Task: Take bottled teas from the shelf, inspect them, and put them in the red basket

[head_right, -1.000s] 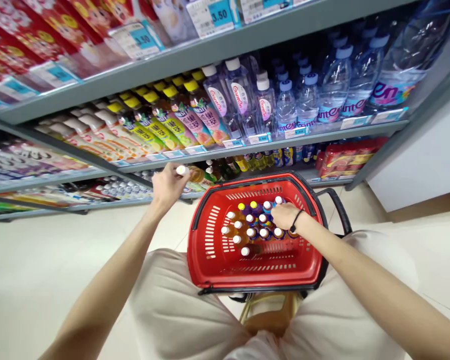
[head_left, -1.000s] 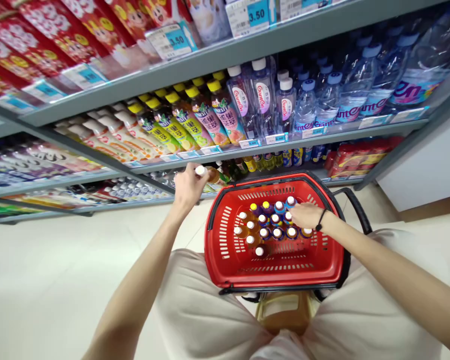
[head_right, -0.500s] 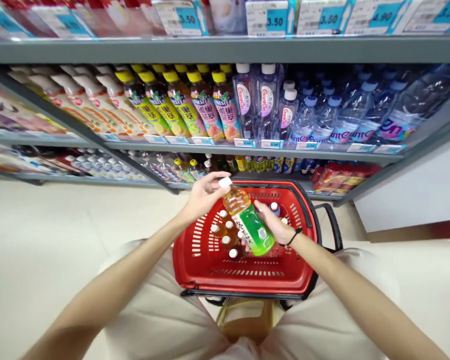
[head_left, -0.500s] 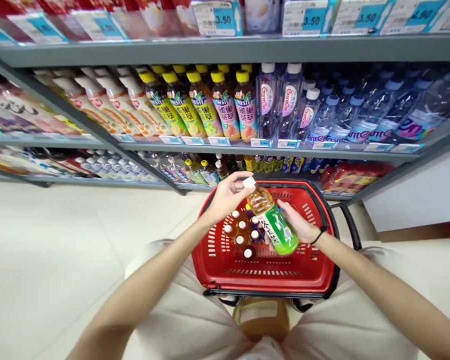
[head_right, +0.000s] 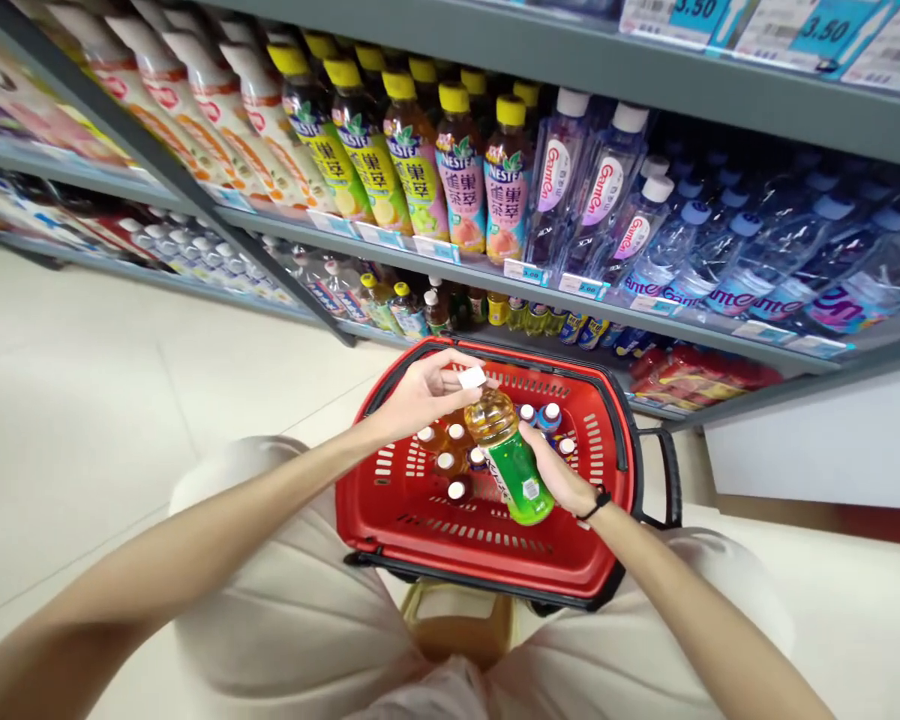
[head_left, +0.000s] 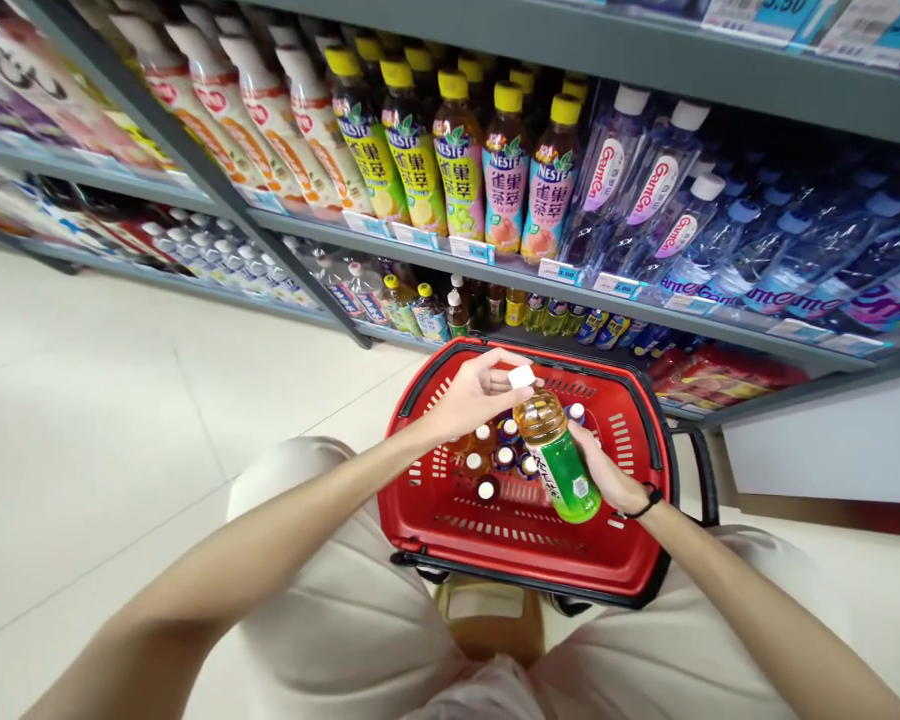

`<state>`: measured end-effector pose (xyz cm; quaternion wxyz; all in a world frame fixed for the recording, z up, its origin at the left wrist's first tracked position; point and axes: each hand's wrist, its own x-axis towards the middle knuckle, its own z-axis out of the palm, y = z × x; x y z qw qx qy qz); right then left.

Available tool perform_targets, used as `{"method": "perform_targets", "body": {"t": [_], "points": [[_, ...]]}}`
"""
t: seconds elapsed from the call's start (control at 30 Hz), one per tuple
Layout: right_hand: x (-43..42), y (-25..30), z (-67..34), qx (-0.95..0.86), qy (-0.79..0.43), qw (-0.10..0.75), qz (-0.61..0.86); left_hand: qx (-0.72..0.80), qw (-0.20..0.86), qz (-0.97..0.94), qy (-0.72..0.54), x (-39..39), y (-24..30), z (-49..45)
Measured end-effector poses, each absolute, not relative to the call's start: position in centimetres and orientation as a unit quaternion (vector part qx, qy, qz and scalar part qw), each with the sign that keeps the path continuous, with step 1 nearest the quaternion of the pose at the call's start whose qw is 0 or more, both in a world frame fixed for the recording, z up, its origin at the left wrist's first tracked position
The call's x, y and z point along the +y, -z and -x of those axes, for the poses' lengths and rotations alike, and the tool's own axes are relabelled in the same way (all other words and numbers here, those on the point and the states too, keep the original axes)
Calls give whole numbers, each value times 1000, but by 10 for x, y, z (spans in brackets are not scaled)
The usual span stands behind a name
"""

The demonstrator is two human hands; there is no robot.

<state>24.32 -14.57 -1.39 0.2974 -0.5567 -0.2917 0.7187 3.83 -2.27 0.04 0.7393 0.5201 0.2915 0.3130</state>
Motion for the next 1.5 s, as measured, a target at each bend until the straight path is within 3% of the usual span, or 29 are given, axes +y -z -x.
{"method": "perform_targets", "body": {"t": [0.2,0.8,0.97,1.2,1.37,1.5], "points": [[-146,27,-246,-292,-697,351,553,290,745,-510,-316,-23,2,-38],[-147,22,-245,-263,-724,329,547,291,746,-508,-317,-25,12,-41],[-147,18,-251,-276,-731,284,555,293,743,-511,-317,-19,4,-37],[-151,12,-263,-227,-909,216,277,296,723,-450,-432,4,-21,-22],[-152,17,-258,-229,-871,313,301,305,752,-383,-442,0,-16,-20],[-153,22,-258,-246,-842,341,339,301,752,-393,-436,-3,-12,-20]]}}
